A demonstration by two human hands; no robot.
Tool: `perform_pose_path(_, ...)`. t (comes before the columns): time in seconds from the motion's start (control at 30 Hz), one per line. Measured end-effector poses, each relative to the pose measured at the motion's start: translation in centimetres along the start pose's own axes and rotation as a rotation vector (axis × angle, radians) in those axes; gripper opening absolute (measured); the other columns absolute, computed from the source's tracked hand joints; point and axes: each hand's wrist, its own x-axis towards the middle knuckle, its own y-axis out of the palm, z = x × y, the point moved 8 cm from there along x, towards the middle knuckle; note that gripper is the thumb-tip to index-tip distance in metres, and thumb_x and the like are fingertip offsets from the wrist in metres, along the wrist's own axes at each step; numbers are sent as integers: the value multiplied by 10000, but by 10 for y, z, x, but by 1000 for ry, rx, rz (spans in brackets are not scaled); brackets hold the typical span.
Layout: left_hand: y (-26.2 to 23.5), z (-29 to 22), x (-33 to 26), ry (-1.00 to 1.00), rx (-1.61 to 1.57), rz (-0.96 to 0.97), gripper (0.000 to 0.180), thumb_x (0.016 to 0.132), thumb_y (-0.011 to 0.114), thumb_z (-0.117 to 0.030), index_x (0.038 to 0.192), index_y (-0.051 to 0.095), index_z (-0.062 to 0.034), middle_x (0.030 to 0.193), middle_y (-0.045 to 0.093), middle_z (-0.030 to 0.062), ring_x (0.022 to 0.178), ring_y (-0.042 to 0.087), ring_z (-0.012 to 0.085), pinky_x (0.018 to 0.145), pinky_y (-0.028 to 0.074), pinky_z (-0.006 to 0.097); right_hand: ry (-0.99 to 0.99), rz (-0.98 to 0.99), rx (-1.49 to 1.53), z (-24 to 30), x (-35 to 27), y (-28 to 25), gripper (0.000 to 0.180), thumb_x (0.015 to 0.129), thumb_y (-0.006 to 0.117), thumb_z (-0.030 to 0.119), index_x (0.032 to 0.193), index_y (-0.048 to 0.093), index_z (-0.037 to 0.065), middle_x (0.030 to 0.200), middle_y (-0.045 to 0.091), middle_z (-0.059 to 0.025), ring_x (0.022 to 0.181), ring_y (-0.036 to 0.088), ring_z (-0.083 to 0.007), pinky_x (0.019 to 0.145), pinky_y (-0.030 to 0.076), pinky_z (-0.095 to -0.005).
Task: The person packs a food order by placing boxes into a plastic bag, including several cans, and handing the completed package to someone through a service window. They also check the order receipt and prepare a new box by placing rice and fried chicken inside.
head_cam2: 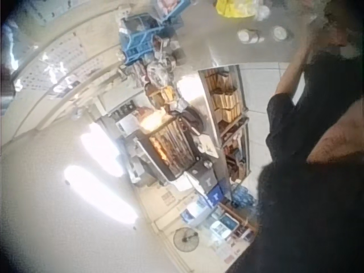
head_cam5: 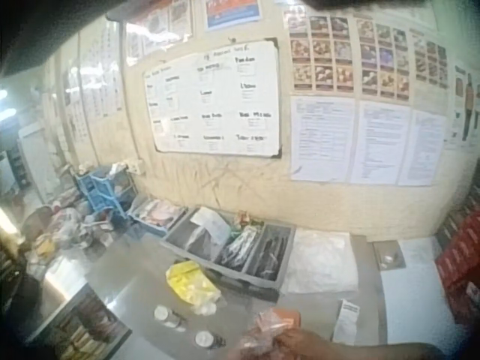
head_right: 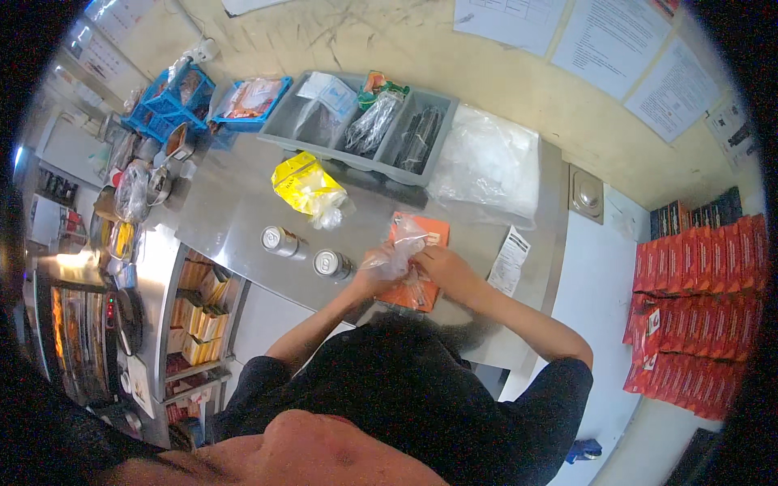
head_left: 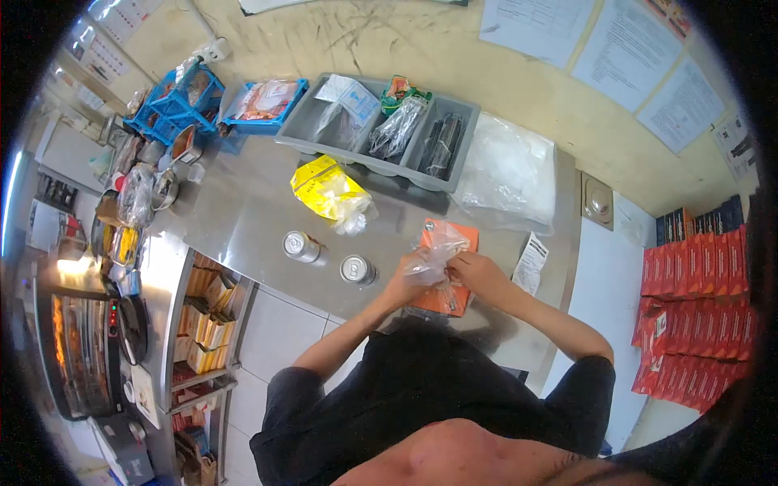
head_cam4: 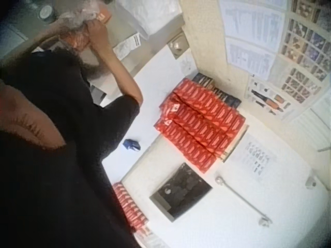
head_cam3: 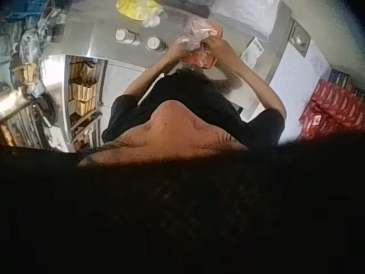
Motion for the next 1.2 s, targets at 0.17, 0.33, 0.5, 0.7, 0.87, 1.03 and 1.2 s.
perform_pose_path(0.17, 10, 3, -1, 46, -16, 95, 164, 641, 694, -73, 739, 576, -15, 737, 559, 101, 651, 567, 213, 583, 449, 314, 37, 211, -223, -1, 1, 14, 207, 728, 523, 107, 918, 545, 29, 855, 539, -118, 874, 528, -265, 739, 443, -370)
perform_pose_path(0.33, 1, -8, 2, -142, -316, 80, 181, 640, 700, -137, 736, 584, -37, 790, 550, 82, 671, 557, 246, 582, 430, 333, 201, 831, -284, -15, -6, 40, 236, 724, 526, 117, 933, 510, 7, 938, 520, -163, 895, 509, -285, 719, 433, -377)
perform_pose_path(0.5, -14, -22, 9, -57, 289, 140, 234, 617, 713, -267, 713, 596, -88, 892, 513, 37, 847, 509, 212, 693, 358, 362, 125, 321, -76, -10, -3, 16, 234, 753, 531, 123, 941, 508, -13, 911, 521, -176, 869, 515, -312, 708, 435, -389)
perform_pose_path(0.7, 12, -5, -2, 275, 628, 288, 423, 592, 673, -336, 940, 574, -117, 1034, 474, 61, 1018, 434, 231, 828, 304, 443, 578, 486, 245, -26, -1, 7, 191, 793, 522, 141, 949, 535, 31, 802, 568, -176, 816, 550, -345, 706, 447, -402)
perform_pose_path(0.87, -66, -12, 13, 162, 537, 478, 666, 587, 719, -297, 1183, 458, -156, 1285, 332, 127, 1174, 340, 325, 954, 243, 511, 246, 642, -53, -51, 106, -35, 193, 844, 484, 184, 922, 579, 35, 854, 602, -156, 809, 573, -317, 714, 442, -370)
perform_pose_path(1.03, -215, 48, 104, 97, 469, -79, 424, 706, 650, -148, 1114, 535, -134, 1153, 483, 130, 1094, 431, 329, 904, 350, 426, -28, 53, 99, -51, 299, -13, 174, 850, 484, 178, 922, 581, 52, 845, 600, -121, 807, 575, -296, 695, 444, -359)
perform_pose_path(1.2, -252, 166, 193, -33, 610, -458, 296, 738, 614, -167, 1022, 551, -113, 987, 568, 116, 948, 529, 310, 769, 427, 421, -135, -171, -448, -120, 389, 84, 172, 779, 533, 132, 933, 563, 62, 877, 578, -95, 892, 544, -270, 704, 434, -382)
